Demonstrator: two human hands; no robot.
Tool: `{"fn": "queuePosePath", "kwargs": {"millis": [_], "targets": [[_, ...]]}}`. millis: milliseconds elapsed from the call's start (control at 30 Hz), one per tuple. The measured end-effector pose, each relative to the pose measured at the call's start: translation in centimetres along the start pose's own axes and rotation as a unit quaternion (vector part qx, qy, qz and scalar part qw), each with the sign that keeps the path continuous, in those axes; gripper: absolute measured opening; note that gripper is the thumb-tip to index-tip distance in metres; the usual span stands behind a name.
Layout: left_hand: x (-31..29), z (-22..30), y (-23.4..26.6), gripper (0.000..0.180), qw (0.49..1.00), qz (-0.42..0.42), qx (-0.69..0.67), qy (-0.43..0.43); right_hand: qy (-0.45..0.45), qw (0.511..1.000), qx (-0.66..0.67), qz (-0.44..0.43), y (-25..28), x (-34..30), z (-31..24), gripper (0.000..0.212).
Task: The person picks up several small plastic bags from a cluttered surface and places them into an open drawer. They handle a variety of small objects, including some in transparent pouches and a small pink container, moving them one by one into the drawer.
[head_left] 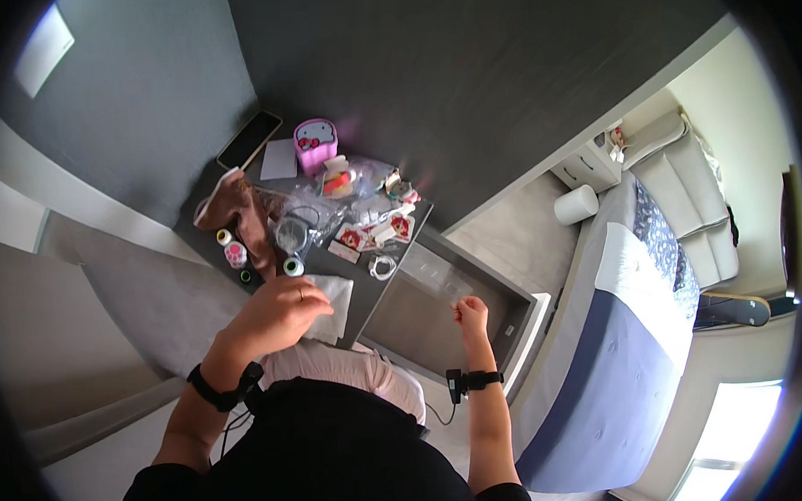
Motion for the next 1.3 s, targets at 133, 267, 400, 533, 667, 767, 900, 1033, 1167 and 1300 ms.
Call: {"fn": "queuePosePath", "kwargs": {"millis": [133,267,400,533,667,767,900,1033,1167,1300], "targets": [[0.4,-0.2,0.2,0.013,1.000,-0.016,0.011,0.000,-0.050,0.999,-0.015,-0.003,-2.5,3.6,1.0,0.003],[0.9,-0.4,0.7,0.013,0.999,-0.037,0.032,0.016,-0.087,0.996,-0.016,0.004,-3.8,5.9,2.2,0.005],[0.8,-0.9,0.7,0.014,0.998,-0.038,0.039,0.029,-0.116,0.993,0.007,0.037,-4.0,7.1,3.0,0.006],[0.8,-1.3,0.2,0.014,0.998,-0.051,0.030,0.036,-0.123,0.991,-0.031,0.047,-4.2,7.3,3.3,0.008],[1.2,-1.4,0.1,0.014,0.997,-0.051,0.037,0.035,-0.059,0.987,-0.099,0.108,-4.3,6.5,2.6,0.014],[2.0,-1.3,-0.3,0.014,0.998,-0.058,0.028,0.012,0.022,0.970,-0.228,0.083,-1.9,8.4,5.0,0.018],[2.2,-1.3,-0.4,0.014,0.998,-0.059,0.033,0.007,0.195,0.886,-0.419,-0.032,-4.0,6.7,4.6,0.024],[1.9,-1.3,-0.1,0.014,0.998,-0.051,0.036,0.019,0.218,0.866,-0.435,-0.114,-6.4,4.8,4.0,0.030],[1.6,-1.7,0.0,0.013,0.997,-0.049,0.049,0.028,0.166,0.896,-0.411,-0.030,-5.3,4.6,3.4,0.029],[0.4,-3.1,0.4,0.012,0.993,-0.054,0.081,0.060,0.183,0.898,-0.399,-0.037,-5.7,4.1,2.1,0.027]]}}
Point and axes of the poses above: each hand's wrist, its own x-axis towards the middle knuckle, its own y-axis out of the back of the hand, z = x × y, the point moved 4 cm from there along x, towards the middle knuckle, and after that the axes turned 11 degrees about x, right-handed, at the moved point
